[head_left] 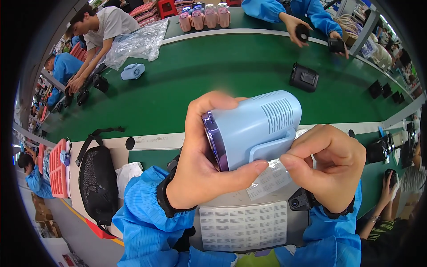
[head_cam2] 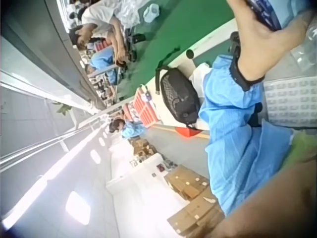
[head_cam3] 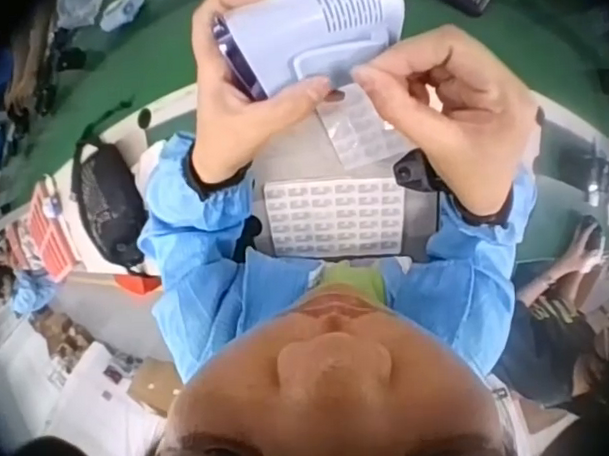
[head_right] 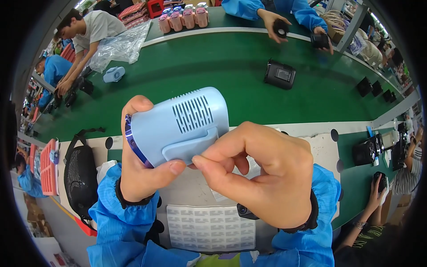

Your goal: The person peels a sticker from a sheet, applies it to a camera, and sets the camera on a conveyor belt. They repeat this process with several more cameras, including both black and blue models.

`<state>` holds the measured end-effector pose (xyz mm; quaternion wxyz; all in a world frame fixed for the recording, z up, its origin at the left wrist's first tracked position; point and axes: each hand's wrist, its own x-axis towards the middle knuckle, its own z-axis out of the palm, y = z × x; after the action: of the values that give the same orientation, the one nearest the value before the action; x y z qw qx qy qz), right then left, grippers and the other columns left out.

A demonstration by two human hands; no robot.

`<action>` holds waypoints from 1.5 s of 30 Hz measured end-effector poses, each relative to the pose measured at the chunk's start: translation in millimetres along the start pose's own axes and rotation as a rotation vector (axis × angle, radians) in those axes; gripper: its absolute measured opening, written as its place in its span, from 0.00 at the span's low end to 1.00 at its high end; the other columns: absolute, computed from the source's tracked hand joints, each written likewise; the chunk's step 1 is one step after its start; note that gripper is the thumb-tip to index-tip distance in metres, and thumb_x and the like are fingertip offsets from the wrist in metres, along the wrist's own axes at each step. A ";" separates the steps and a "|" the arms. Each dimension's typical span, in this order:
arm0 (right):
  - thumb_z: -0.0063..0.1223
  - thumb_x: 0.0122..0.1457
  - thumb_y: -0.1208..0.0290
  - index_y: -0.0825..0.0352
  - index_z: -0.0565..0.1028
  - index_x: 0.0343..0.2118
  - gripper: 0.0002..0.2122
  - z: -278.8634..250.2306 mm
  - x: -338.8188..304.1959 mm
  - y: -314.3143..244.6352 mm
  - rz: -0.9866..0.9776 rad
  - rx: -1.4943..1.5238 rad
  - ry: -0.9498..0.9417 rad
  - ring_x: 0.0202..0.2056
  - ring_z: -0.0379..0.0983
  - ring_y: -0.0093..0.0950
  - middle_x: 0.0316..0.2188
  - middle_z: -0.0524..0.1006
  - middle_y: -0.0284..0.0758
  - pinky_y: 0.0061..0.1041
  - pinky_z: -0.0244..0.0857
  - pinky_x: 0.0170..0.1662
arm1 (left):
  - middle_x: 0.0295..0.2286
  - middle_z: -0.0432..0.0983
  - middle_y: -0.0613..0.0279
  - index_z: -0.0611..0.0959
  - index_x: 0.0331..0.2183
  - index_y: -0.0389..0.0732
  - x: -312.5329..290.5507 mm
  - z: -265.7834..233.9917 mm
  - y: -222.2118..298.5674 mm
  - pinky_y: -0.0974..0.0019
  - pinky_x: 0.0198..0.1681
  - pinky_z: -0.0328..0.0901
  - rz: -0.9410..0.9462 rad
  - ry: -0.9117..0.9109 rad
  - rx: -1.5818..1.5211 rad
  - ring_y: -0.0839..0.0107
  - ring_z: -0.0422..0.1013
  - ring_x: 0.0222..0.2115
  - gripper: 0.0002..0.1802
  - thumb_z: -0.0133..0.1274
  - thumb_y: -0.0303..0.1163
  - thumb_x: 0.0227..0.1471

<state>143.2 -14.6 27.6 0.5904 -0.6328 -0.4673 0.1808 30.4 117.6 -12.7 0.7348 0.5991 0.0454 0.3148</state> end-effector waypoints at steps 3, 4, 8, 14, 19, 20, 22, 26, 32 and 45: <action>0.57 0.38 0.86 0.72 0.72 0.20 0.06 0.0 -0.1 0.5 0.003 -0.003 -0.001 0.21 0.65 0.18 0.19 0.72 0.34 0.15 0.55 0.23 | 0.42 0.62 0.53 0.54 0.46 0.47 0.9 -1.9 0.1 0.64 0.42 0.64 -0.014 -0.014 0.009 0.63 0.64 0.42 0.39 0.58 0.21 0.33; 0.57 0.38 0.86 0.72 0.72 0.20 0.06 0.2 -0.2 0.5 0.004 -0.004 -0.001 0.21 0.65 0.18 0.19 0.72 0.34 0.15 0.55 0.23 | 0.43 0.60 0.54 0.55 0.46 0.45 1.0 -3.9 0.6 0.64 0.44 0.61 -0.028 -0.043 0.014 0.65 0.62 0.44 0.40 0.58 0.19 0.32; 0.57 0.38 0.86 0.72 0.72 0.20 0.06 2.5 0.1 0.8 -0.005 -0.024 -0.002 0.21 0.65 0.18 0.19 0.72 0.34 0.15 0.55 0.23 | 0.43 0.59 0.55 0.56 0.45 0.44 1.5 -8.9 -1.0 0.64 0.47 0.59 -0.010 -0.091 0.064 0.67 0.60 0.45 0.39 0.57 0.16 0.31; 0.58 0.38 0.86 0.71 0.73 0.21 0.06 4.2 -1.5 0.4 -0.073 -0.121 0.037 0.21 0.65 0.18 0.20 0.73 0.34 0.14 0.54 0.22 | 0.42 0.59 0.56 0.56 0.45 0.44 0.2 -8.1 -0.9 0.65 0.46 0.60 0.028 -0.104 0.064 0.68 0.60 0.45 0.39 0.57 0.16 0.30; 0.59 0.39 0.85 0.70 0.73 0.21 0.06 5.8 -2.2 2.4 -0.123 -0.178 0.073 0.21 0.65 0.18 0.20 0.73 0.33 0.14 0.54 0.22 | 0.43 0.59 0.54 0.57 0.44 0.44 -0.6 -7.6 -1.6 0.64 0.46 0.60 0.067 -0.092 0.090 0.67 0.60 0.45 0.38 0.57 0.16 0.30; 0.59 0.39 0.85 0.70 0.73 0.21 0.06 6.0 -2.4 2.4 -0.122 -0.178 0.073 0.21 0.65 0.18 0.20 0.73 0.33 0.14 0.54 0.22 | 0.43 0.59 0.54 0.57 0.44 0.44 -0.5 -7.4 -1.6 0.64 0.47 0.60 0.080 -0.094 0.090 0.67 0.60 0.45 0.38 0.57 0.16 0.30; 0.59 0.39 0.84 0.70 0.73 0.21 0.06 6.1 -2.7 2.2 -0.115 -0.186 0.076 0.21 0.65 0.18 0.20 0.73 0.33 0.15 0.54 0.22 | 0.44 0.59 0.53 0.57 0.44 0.44 -0.3 -7.1 -1.7 0.63 0.47 0.60 0.094 -0.099 0.090 0.66 0.60 0.45 0.38 0.57 0.16 0.30; 0.59 0.40 0.84 0.70 0.73 0.21 0.06 7.4 -2.5 4.0 -0.134 -0.194 0.087 0.21 0.65 0.18 0.20 0.72 0.33 0.15 0.53 0.22 | 0.44 0.59 0.52 0.56 0.44 0.44 -0.9 -7.1 -2.5 0.63 0.47 0.60 0.094 -0.096 0.100 0.65 0.60 0.45 0.38 0.57 0.15 0.30; 0.59 0.40 0.84 0.69 0.73 0.20 0.06 11.3 -0.2 7.8 -0.185 -0.242 0.127 0.21 0.64 0.18 0.20 0.72 0.32 0.15 0.53 0.21 | 0.44 0.59 0.53 0.56 0.44 0.45 -0.1 -7.5 -3.9 0.63 0.47 0.60 0.103 -0.095 0.090 0.64 0.60 0.45 0.38 0.56 0.15 0.31; 0.53 0.49 0.76 0.66 0.55 0.50 0.26 15.1 20.7 33.8 -0.180 0.112 0.025 0.39 0.62 0.21 0.37 0.65 0.34 0.18 0.57 0.41 | 0.42 0.59 0.55 0.53 0.48 0.46 0.6 -12.4 -20.1 0.59 0.31 0.72 0.015 -0.047 -0.026 0.63 0.67 0.41 0.28 0.49 0.34 0.49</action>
<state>154.5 15.3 -0.3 0.6444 -0.5565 -0.5040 0.1453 33.6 126.8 -34.2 0.7412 0.5969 0.0194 0.3066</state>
